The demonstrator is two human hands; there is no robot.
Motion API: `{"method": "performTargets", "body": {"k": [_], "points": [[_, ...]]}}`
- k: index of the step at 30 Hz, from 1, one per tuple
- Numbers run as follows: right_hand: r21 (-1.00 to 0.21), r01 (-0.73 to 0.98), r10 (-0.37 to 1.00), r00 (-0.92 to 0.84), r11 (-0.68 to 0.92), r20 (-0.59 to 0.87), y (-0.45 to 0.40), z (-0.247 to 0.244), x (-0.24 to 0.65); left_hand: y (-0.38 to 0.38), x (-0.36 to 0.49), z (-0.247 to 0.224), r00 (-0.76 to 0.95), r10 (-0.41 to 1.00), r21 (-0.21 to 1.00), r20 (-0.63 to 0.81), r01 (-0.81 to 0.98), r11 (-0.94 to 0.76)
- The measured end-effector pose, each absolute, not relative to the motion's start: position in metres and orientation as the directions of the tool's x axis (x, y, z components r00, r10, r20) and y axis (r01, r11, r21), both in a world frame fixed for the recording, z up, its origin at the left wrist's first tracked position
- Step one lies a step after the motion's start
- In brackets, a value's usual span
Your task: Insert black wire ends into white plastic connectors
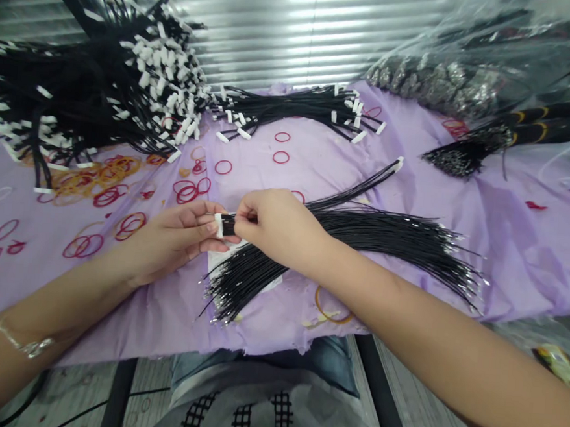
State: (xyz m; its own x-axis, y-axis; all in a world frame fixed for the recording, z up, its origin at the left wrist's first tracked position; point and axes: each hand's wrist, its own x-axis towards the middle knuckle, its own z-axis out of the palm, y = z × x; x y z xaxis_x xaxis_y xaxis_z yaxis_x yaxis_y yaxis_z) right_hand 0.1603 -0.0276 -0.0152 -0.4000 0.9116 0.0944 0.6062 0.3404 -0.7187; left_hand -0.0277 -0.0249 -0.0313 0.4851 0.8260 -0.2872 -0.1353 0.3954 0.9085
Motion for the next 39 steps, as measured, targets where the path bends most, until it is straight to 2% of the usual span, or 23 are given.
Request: {"method": "performTargets", "body": {"k": [11, 18, 23, 25, 30, 34, 36, 39], "points": [[-0.658, 0.637, 0.894, -0.429, 0.402, 0.131, -0.030, -0.019, 0.154, -0.028, -0.023, -0.030, 0.443, 0.859, 0.943, -0.257, -0.082, 0.324], [-0.514, 0.712, 0.871, -0.459, 0.478, 0.174, -0.034, -0.019, 0.150, -0.031, -0.021, -0.030, 0.420, 0.872, 0.955, -0.251, -0.040, 0.294], [-0.318, 0.789, 0.851, -0.486, 0.525, 0.199, -0.037, -0.021, 0.145, -0.035, -0.020, -0.030, 0.401, 0.885, 0.964, -0.236, -0.022, 0.266], [-0.276, 0.795, 0.841, -0.503, 0.540, 0.199, -0.037, -0.022, 0.143, -0.035, -0.019, -0.030, 0.398, 0.889, 0.966, -0.226, -0.025, 0.257], [-0.376, 0.747, 0.837, -0.500, 0.547, 0.224, -0.033, -0.020, 0.150, -0.033, -0.017, -0.029, 0.389, 0.889, 0.955, -0.239, -0.073, 0.289], [-0.331, 0.750, 0.811, -0.459, 0.572, 0.362, -0.029, -0.010, 0.168, -0.032, -0.016, -0.027, 0.331, 0.898, 0.930, -0.290, -0.124, 0.346], [-0.329, 0.710, 0.782, -0.548, 0.623, 0.297, -0.029, -0.004, 0.176, -0.031, -0.018, -0.027, 0.314, 0.900, 0.921, -0.301, -0.150, 0.360], [-0.339, 0.635, 0.695, -0.714, 0.694, 0.086, -0.030, 0.000, 0.182, -0.029, -0.022, -0.028, 0.334, 0.896, 0.909, -0.292, -0.193, 0.369]]}}
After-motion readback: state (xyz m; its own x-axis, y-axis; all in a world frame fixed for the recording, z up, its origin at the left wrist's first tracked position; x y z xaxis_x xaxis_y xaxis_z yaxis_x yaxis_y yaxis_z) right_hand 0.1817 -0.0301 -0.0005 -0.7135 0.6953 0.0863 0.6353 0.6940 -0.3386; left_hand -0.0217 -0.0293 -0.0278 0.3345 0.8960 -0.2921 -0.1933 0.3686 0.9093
